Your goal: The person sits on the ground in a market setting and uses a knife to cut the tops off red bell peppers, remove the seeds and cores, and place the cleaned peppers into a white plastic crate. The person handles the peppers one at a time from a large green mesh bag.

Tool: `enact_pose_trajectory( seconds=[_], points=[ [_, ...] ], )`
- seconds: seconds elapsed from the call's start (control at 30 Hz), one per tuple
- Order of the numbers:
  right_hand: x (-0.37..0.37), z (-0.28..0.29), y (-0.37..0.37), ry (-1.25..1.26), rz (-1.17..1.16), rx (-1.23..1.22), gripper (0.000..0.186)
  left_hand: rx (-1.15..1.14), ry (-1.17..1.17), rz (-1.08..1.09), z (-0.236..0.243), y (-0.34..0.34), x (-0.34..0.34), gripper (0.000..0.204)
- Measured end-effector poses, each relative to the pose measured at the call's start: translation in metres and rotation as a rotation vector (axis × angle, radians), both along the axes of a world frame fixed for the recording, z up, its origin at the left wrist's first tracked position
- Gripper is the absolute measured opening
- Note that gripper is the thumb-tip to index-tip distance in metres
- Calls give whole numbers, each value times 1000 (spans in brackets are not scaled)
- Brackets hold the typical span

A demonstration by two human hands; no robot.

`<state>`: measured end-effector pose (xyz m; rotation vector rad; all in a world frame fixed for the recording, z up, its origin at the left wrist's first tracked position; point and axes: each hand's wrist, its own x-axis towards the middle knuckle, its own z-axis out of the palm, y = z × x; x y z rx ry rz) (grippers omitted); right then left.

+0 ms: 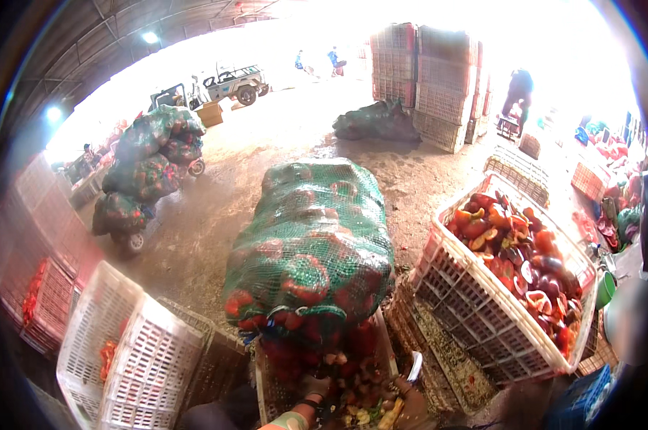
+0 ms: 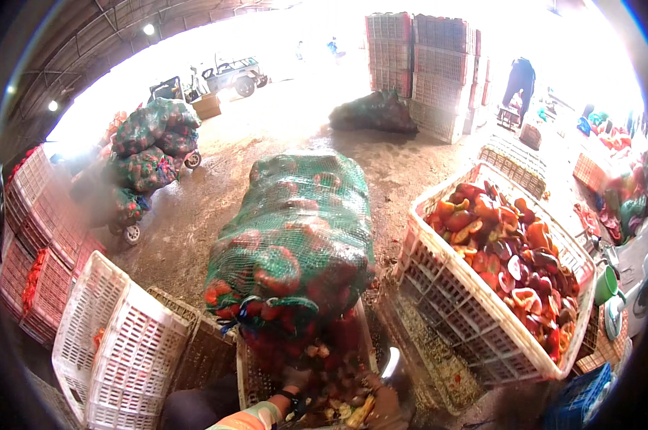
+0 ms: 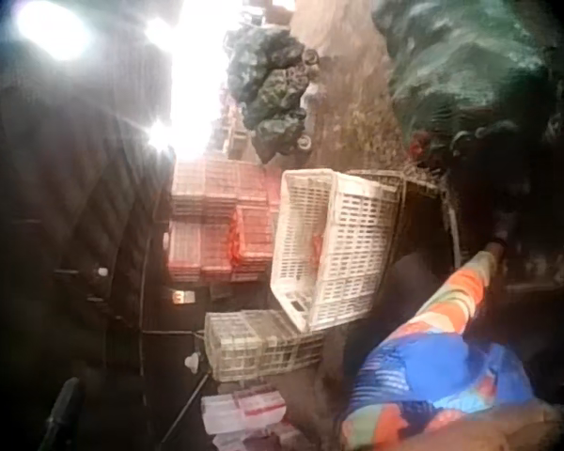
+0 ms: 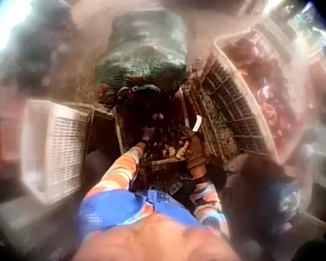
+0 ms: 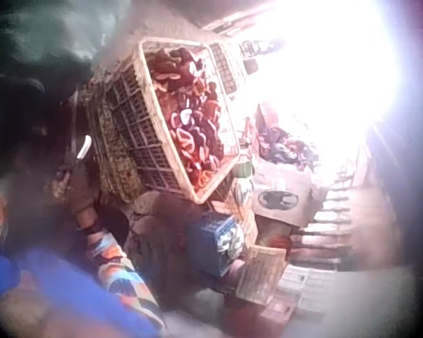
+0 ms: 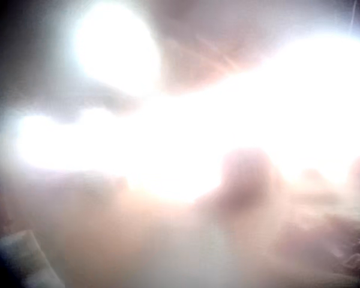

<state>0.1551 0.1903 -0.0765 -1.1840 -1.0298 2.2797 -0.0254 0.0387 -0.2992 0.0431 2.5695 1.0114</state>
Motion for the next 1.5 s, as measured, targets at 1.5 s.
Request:
enact_pose_trajectory(
  seconds=[1.5],
  points=[
    [35,111,-76,203,443,93,37,1023,-583,-721,375,-88,80,71]
  ],
)
